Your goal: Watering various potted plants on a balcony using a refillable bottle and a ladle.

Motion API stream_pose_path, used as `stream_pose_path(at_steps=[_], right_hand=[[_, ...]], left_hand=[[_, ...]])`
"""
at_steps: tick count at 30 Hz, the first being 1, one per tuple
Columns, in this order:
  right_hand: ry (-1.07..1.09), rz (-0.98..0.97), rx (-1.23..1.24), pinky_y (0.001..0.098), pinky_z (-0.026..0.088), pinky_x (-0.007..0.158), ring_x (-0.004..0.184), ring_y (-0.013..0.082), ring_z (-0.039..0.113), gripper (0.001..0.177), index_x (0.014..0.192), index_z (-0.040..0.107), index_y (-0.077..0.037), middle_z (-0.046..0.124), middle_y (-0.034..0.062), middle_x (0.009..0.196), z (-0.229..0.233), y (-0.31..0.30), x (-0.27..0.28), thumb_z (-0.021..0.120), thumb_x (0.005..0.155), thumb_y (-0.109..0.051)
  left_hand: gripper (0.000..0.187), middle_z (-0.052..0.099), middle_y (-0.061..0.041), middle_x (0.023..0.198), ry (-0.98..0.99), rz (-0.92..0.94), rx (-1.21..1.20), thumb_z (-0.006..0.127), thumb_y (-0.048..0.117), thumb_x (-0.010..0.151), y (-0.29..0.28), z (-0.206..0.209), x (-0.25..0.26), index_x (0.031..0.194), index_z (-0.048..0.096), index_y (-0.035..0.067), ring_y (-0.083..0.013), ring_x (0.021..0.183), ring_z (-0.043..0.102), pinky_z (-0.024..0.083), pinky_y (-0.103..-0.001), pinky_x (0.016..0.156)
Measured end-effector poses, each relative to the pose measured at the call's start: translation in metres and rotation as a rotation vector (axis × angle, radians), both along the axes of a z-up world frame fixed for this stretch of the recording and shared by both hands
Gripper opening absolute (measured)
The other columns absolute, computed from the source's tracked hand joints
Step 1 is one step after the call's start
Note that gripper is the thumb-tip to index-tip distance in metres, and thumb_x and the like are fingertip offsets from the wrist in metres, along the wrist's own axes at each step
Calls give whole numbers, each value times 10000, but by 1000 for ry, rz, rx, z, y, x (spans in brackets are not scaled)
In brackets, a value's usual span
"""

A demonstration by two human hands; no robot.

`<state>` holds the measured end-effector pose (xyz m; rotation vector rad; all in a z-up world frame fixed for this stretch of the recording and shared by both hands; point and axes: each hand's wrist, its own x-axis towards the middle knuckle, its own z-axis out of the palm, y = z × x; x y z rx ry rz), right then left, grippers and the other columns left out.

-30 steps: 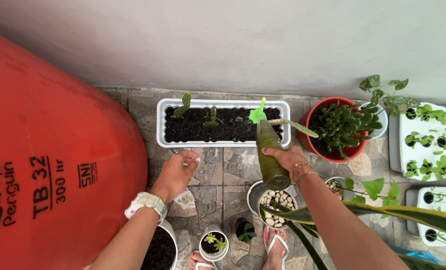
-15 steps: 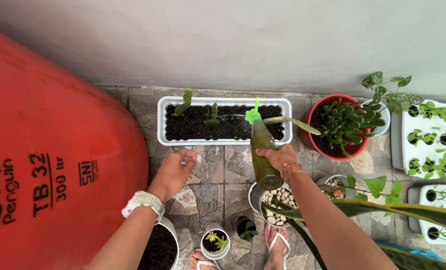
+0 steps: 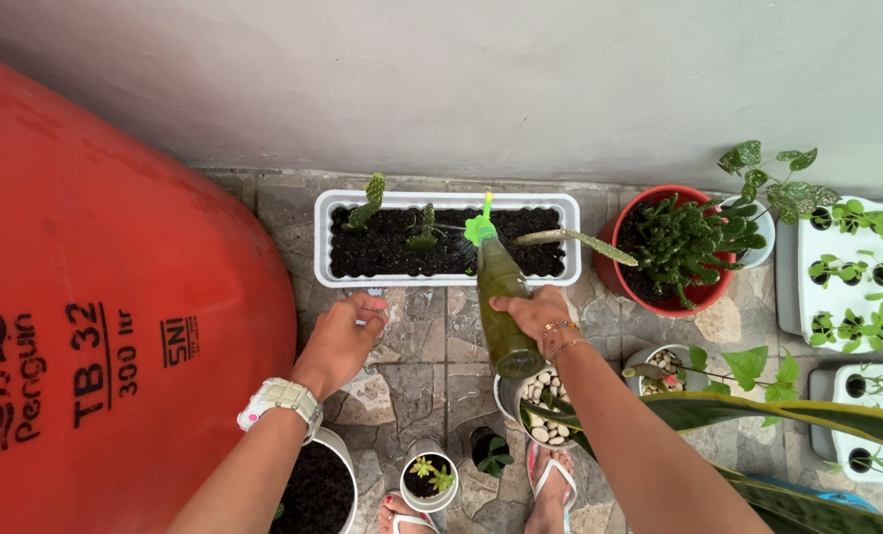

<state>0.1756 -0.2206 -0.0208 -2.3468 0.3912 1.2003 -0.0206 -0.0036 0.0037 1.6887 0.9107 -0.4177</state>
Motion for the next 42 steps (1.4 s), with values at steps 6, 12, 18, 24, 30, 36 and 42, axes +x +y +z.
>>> stream_pose_path(at_steps=[6, 12, 18, 24, 30, 36, 42], right_hand=[[-114, 110, -138, 420, 582, 862, 1011, 332, 741, 714, 1177, 651, 134, 713, 271, 1178, -28, -51, 13, 914, 712, -339], [-157, 250, -266, 432, 569, 914, 1054, 346, 744, 691, 1057, 705, 101, 750, 262, 1119, -20, -78, 19, 903, 679, -443], [-235, 311, -268, 413, 552, 981, 1139, 367, 702, 724, 1094, 682, 91, 708, 292, 1183, -8, -90, 14, 904, 683, -462], [-240, 294, -330, 413, 525, 1004, 1173, 385, 658, 770, 1179, 628, 73, 664, 288, 1251, 7, -98, 12, 895, 713, -480], [-272, 313, -364, 427, 519, 1016, 1193, 390, 646, 736, 1188, 655, 33, 656, 272, 1280, 5, -107, 16, 866, 731, -504], [-265, 303, -335, 431, 531, 1000, 1162, 388, 670, 727, 1140, 688, 51, 687, 279, 1223, 11, -98, 26, 871, 709, -505], [-192, 300, -209, 422, 563, 906, 1030, 345, 741, 791, 1037, 738, 142, 740, 285, 1093, 24, -72, 25, 887, 650, -532]], left_hand=[[314, 767, -105, 1113, 19, 12, 8, 616, 150, 934, -6, -1, 3, 1228, 675, 58, -239, 996, 745, 562, -359, 895], [316, 767, -108, 1109, -16, -9, 2, 621, 152, 933, -16, -3, 8, 1231, 667, 59, -228, 997, 739, 555, -357, 902], [306, 773, -113, 1113, -42, -28, 9, 624, 152, 935, -22, -8, 16, 1220, 675, 53, -229, 1014, 738, 555, -357, 911], [307, 772, -107, 1124, -39, -53, 1, 614, 155, 942, -23, 0, 25, 1227, 669, 57, -229, 1018, 745, 559, -355, 909], [292, 770, -105, 1120, -56, -50, 14, 632, 166, 941, -23, 9, 34, 1212, 672, 67, -228, 1010, 747, 567, -358, 894], [283, 767, -105, 1111, -91, -57, 40, 643, 168, 937, -20, 10, 29, 1201, 682, 71, -219, 1011, 739, 561, -354, 893], [277, 763, -110, 1099, -92, -46, 56, 643, 157, 938, -9, 16, 18, 1194, 676, 55, -222, 994, 733, 561, -368, 876]])
